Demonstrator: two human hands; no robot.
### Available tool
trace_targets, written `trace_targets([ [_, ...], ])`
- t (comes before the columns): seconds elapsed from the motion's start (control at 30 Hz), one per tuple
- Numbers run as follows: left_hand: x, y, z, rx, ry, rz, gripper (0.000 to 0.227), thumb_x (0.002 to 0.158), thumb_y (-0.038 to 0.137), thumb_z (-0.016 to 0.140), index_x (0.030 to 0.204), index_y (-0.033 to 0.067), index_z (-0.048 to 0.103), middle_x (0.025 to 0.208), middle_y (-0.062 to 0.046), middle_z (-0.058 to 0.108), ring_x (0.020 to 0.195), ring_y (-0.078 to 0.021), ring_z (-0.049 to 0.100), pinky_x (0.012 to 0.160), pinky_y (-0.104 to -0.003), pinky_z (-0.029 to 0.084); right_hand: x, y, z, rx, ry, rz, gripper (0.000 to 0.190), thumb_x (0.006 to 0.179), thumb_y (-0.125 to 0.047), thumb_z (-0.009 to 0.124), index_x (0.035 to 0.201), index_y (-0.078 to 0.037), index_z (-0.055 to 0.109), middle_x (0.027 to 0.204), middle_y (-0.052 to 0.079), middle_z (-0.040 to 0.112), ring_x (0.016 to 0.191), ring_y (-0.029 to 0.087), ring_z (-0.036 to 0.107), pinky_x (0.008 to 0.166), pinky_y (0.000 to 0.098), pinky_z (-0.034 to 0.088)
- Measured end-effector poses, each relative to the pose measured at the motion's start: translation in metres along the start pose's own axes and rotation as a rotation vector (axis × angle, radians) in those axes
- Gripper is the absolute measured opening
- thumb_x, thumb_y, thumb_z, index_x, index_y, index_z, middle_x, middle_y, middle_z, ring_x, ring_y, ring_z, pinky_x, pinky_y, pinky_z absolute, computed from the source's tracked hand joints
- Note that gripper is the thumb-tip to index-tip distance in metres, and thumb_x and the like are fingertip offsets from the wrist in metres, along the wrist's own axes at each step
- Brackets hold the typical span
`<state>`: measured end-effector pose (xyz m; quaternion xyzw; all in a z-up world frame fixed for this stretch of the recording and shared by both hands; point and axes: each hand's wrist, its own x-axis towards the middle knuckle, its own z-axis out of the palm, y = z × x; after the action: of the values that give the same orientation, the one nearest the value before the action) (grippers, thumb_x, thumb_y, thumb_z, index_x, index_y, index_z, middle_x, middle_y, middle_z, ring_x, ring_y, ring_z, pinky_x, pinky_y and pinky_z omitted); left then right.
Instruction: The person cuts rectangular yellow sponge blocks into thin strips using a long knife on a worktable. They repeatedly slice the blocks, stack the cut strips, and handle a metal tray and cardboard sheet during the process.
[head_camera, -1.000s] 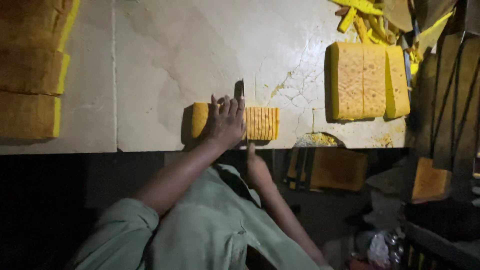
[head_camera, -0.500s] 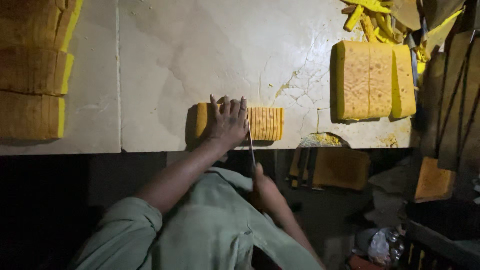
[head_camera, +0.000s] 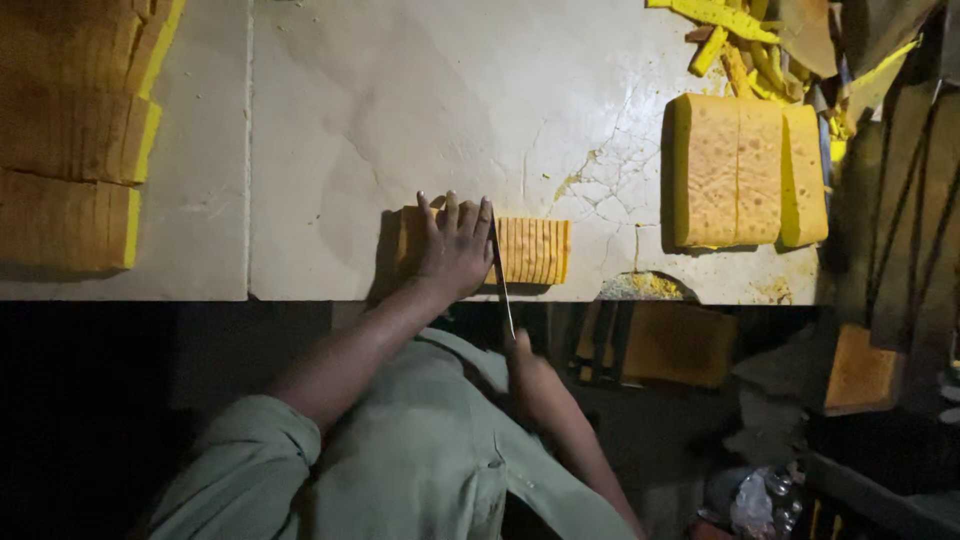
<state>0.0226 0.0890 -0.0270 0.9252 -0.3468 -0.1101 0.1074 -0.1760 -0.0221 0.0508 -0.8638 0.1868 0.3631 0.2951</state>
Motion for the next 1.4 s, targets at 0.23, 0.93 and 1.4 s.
trace_targets([
  [0.23, -0.002, -0.002, 0.022, 0.026, 0.104, 0.012, 0.072, 0.101, 0.04, 0.044, 0.157, -0.0034, 0.032, 0.147, -0.025, 0.042, 0.146, -0.045, 0.032, 0.116, -0.078, 0.004, 0.067, 0.013, 0.027, -0.092, 0.198, -0.035, 0.079, 0.09, -0.005, 0.056, 0.16, 0.003, 0.02, 0.105, 0.033, 0.069, 0.093, 0.047, 0.07, 0.081, 0.052, 0.056],
  [0.93, -0.007, -0.014, 0.02, 0.048, 0.155, 0.027, 0.072, 0.103, 0.036, 0.043, 0.159, -0.0045, 0.026, 0.157, -0.027, 0.034, 0.151, -0.0446, 0.029, 0.12, -0.076, 0.006, 0.1, -0.021, -0.006, 0.22, 0.109, -0.045, 0.067, 0.101, -0.055, 0.041, 0.136, 0.002, 0.046, 0.108, 0.022, 0.076, 0.087, 0.036, 0.076, 0.072, 0.0459, 0.061],
  [1.4, -0.014, -0.015, 0.009, -0.067, 0.047, -0.025, 0.072, 0.098, 0.037, 0.048, 0.156, -0.002, 0.032, 0.15, -0.023, 0.039, 0.15, -0.0459, 0.027, 0.114, -0.082, 0.005, 0.035, -0.013, 0.028, 0.034, 0.167, -0.045, 0.063, 0.091, -0.033, 0.06, 0.137, 0.007, 0.044, 0.094, 0.029, 0.075, 0.083, 0.045, 0.07, 0.068, 0.0522, 0.056],
])
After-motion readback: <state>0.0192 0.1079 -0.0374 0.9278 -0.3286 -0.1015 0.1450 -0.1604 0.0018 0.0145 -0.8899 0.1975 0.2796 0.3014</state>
